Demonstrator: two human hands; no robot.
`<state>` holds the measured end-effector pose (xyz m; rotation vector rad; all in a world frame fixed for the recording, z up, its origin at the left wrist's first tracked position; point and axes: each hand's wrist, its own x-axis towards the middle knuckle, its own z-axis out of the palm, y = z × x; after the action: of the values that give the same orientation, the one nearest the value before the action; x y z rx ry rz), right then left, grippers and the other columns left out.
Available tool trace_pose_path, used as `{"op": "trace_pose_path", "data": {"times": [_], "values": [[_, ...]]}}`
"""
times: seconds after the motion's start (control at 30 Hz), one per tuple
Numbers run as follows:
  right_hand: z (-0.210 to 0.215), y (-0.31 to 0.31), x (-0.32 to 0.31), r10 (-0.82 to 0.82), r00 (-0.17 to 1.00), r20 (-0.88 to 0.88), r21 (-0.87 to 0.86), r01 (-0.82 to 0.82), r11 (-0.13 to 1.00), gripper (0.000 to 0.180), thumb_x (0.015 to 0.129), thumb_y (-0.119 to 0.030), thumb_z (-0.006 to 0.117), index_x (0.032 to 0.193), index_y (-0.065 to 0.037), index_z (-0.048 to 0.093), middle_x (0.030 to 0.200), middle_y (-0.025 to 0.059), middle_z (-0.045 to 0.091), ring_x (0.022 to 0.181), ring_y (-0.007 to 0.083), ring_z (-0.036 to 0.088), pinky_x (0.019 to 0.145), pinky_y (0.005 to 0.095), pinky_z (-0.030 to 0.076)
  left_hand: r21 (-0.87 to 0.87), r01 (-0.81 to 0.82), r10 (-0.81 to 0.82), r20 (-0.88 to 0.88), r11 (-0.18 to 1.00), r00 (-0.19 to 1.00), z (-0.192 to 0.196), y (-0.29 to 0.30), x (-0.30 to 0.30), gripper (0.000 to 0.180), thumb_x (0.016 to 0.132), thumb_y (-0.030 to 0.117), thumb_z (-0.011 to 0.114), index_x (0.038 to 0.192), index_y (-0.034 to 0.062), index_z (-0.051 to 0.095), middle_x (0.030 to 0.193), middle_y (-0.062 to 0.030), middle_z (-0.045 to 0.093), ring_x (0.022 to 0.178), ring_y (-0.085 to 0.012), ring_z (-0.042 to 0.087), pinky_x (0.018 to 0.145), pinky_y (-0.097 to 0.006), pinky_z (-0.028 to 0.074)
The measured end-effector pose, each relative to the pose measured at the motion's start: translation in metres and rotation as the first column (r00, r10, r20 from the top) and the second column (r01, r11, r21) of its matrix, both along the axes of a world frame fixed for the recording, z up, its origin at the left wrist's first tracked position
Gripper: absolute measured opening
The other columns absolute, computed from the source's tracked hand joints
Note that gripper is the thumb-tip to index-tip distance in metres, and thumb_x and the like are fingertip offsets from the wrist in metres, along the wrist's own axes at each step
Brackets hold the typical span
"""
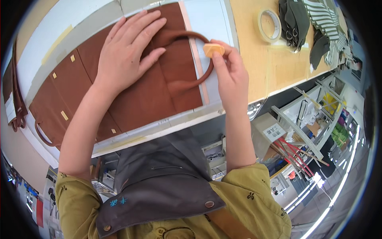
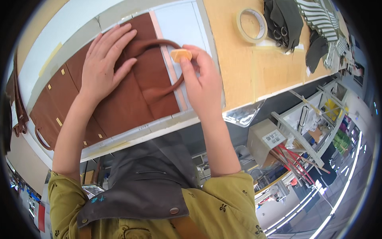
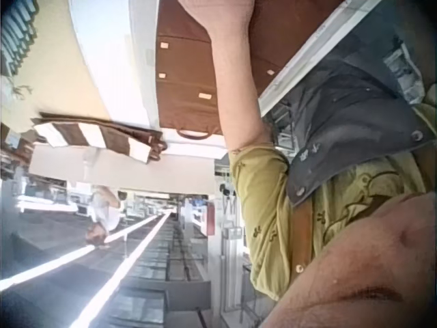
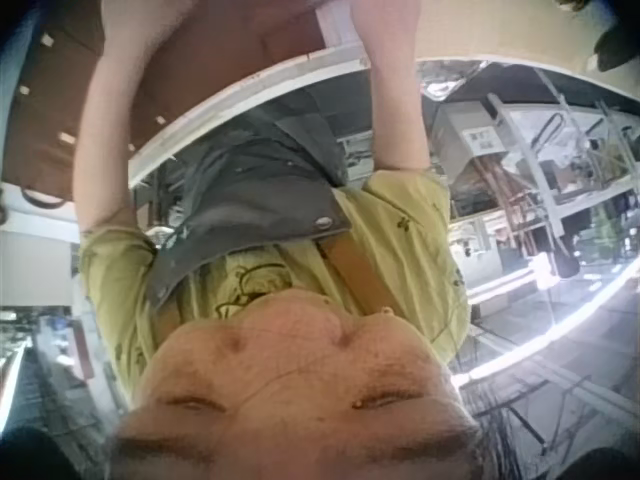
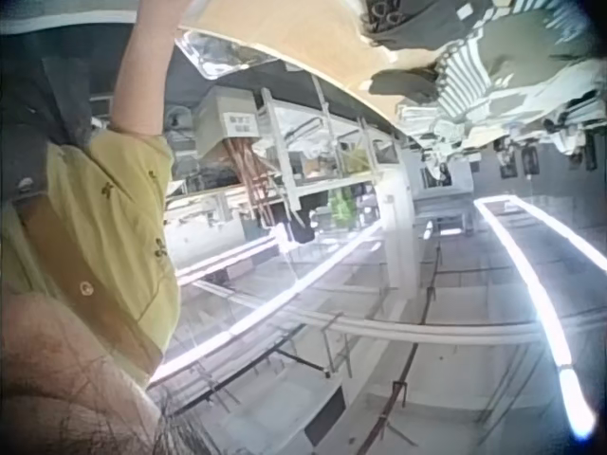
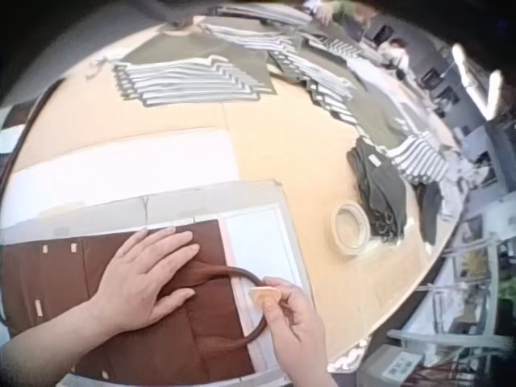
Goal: The person assembles brown tote bags by placing them on a white template and using a small orange tool to press and secure the handles and seams. They repeatedly smooth the fabric and adjust the handles to ensure proper alignment before moving to the next bag.
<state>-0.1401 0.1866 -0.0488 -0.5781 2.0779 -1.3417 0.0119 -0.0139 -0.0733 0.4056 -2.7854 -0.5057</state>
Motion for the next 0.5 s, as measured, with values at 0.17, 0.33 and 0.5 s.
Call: {"op": "trace_pose_path", "data": {"times": [0.17,0.33,0.5], "values": [[0.0,0.001,-0.006,-0.003,0.996,0.094,0.018,0.001,1.0,0.028,0.103,-0.019,0.061,0.121,0.001,0.065,0.111,0.0036,0.068,0.103,0.0089,0.059,0.092,0.024,0.045,0.053,0.18,-0.181,0.013,0.982,0.983,0.016,0.03,0.042,0.059,0.085,0.024,0.073,0.141,0.0165,0.057,0.147,-0.005,0.055,0.138,-0.0273,0.05,0.115,-0.051,0.036],[-0.002,0.002,-0.013,0.012,0.986,0.165,-0.03,-0.008,1.0,0.027,0.1,-0.024,0.065,0.115,-0.001,0.066,0.102,0.0021,0.067,0.095,0.009,0.057,0.087,0.0256,0.045,0.208,0.246,-0.294,0.249,0.947,0.923,0.026,0.093,0.094,0.064,0.085,0.037,0.071,0.146,0.0256,0.054,0.154,0.0017,0.048,0.144,-0.0237,0.042,0.12,-0.05,0.03],[0.0,0.002,-0.021,0.064,0.974,0.215,-0.058,-0.053,0.997,0.027,0.099,-0.027,0.068,0.111,-0.003,0.068,0.098,0.0013,0.066,0.09,0.0076,0.056,0.082,0.0243,0.045,0.155,0.177,-0.215,0.281,0.972,0.936,0.022,0.109,0.092,0.062,0.087,0.035,0.07,0.146,0.0301,0.053,0.155,0.0082,0.045,0.145,-0.0191,0.04,0.12,-0.048,0.03]]}}
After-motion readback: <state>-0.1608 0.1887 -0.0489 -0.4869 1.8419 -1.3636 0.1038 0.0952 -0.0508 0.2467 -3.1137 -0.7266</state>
